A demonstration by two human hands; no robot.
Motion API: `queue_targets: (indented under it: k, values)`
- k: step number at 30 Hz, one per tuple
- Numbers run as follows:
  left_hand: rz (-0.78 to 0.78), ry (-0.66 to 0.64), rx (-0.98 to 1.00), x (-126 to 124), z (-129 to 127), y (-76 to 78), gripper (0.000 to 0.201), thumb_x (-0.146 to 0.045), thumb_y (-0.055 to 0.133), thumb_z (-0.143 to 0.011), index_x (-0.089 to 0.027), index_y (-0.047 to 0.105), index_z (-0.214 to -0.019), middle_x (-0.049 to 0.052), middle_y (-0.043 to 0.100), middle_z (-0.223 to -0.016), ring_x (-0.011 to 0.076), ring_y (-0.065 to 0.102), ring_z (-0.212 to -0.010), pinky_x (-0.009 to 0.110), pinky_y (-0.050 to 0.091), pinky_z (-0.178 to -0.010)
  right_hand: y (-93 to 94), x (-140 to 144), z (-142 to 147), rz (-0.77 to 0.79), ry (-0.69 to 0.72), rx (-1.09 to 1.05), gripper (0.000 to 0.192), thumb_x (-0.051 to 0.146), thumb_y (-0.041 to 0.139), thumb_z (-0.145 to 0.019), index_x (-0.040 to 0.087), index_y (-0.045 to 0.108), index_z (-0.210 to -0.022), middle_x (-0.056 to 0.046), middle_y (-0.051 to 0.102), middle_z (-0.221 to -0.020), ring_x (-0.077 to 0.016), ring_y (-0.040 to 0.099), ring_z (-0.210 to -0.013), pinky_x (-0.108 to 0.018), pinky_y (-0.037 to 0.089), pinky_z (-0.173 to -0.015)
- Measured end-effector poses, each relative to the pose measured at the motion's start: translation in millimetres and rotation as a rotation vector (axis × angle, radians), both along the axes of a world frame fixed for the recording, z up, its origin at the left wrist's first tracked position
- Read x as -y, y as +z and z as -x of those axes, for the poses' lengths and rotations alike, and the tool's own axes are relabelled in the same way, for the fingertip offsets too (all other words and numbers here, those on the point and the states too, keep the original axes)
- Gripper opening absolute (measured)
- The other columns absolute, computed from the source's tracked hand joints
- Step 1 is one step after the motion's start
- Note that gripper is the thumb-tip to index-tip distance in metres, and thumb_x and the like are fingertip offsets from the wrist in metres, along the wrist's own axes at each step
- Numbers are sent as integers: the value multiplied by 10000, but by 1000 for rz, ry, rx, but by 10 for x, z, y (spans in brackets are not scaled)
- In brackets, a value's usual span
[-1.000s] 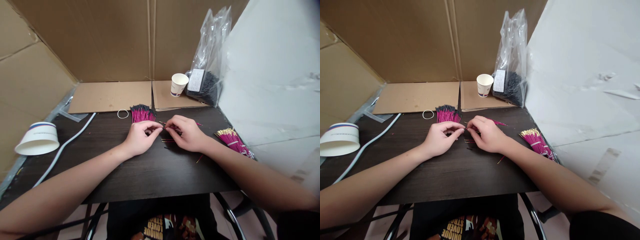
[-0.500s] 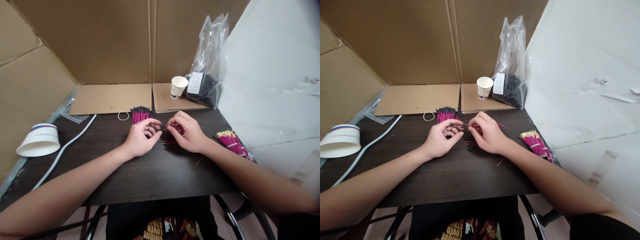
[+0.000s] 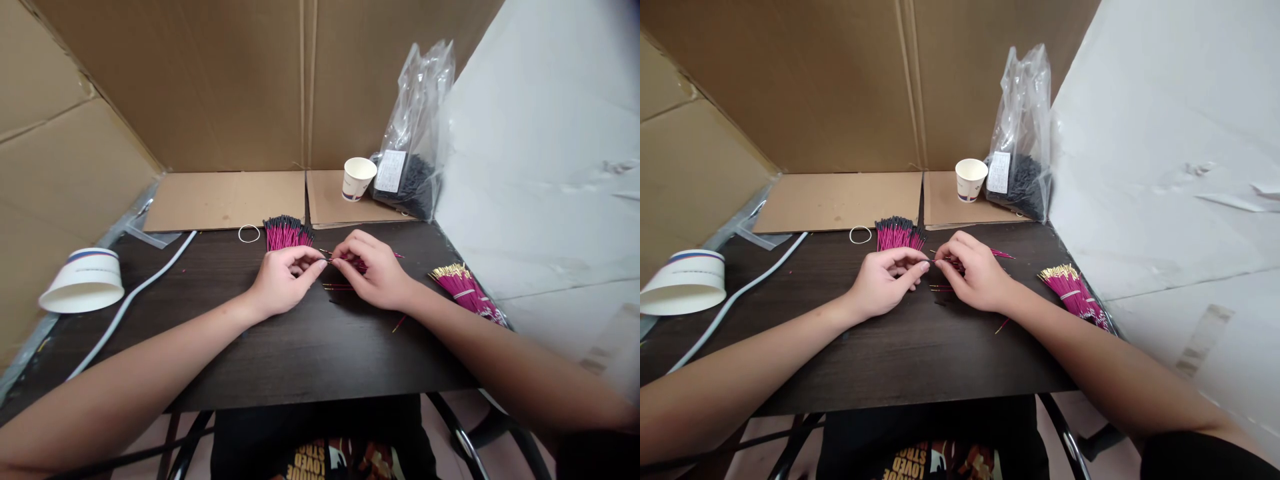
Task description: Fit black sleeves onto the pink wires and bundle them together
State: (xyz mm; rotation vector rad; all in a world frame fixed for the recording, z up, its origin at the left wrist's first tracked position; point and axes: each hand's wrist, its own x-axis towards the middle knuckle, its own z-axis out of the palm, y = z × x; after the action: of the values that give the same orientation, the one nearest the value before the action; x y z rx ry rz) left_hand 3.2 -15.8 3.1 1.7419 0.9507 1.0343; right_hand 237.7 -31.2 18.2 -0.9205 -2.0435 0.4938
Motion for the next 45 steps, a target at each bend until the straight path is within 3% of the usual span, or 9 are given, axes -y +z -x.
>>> queue_targets:
  k: [8,13,17,23,30,39,45]
  values:
    - [54,-23,6,12,-18,47,255,-301,836,-922,-134,804,-1112,101,816,-918,159,724,-727,261,625,-613,28,14,1,62,-34,-33,71,200,659,-1074,210,715,-1033,-48,651,-950,-183,610,-807,-333,501,-691]
    - [31,-59,-59,17,8,47,236,-334,831,-935,-139,816,-1067,85,805,-869,157,707,-693,266,601,-606,20,36,39,280,-55,-177,125,301,683,-1081,203,725,-1016,-21,676,-874,-165,601,-770,-312,492,-693]
    - [1,-132,-121,23,23,59,224,-368,820,-957,-154,840,-1018,69,806,-821,151,690,-644,263,563,-578,-14,46,83,487,31,-333,217,411,713,-1065,201,696,-1013,-20,702,-893,-156,620,-773,-300,518,-704]
    - [-46,-172,-151,23,24,65,170,-345,823,-957,-187,872,-998,42,816,-801,124,602,-567,259,489,-550,-20,26,93,639,130,-440,333,523,734,-1052,200,663,-1020,-28,730,-875,-132,595,-693,-295,535,-669]
    - [-90,-201,-179,22,24,93,171,-314,770,-986,-197,866,-906,15,776,-729,126,555,-560,265,430,-549,-25,34,93,658,134,-473,359,534,775,-1025,195,658,-1023,-22,720,-875,-119,581,-664,-284,524,-643]
    - [-109,-268,-233,15,44,105,238,-302,717,-1026,-190,825,-845,-7,706,-666,123,527,-558,272,412,-571,-2,33,120,566,80,-477,370,546,807,-989,202,672,-972,-2,659,-849,-113,539,-660,-275,482,-611]
    - [-90,-291,-254,11,54,125,247,-286,708,-1017,-171,808,-822,5,743,-706,110,541,-558,259,402,-571,42,-8,59,489,-64,-462,341,522,785,-993,206,670,-941,12,640,-765,-114,516,-607,-282,442,-570]
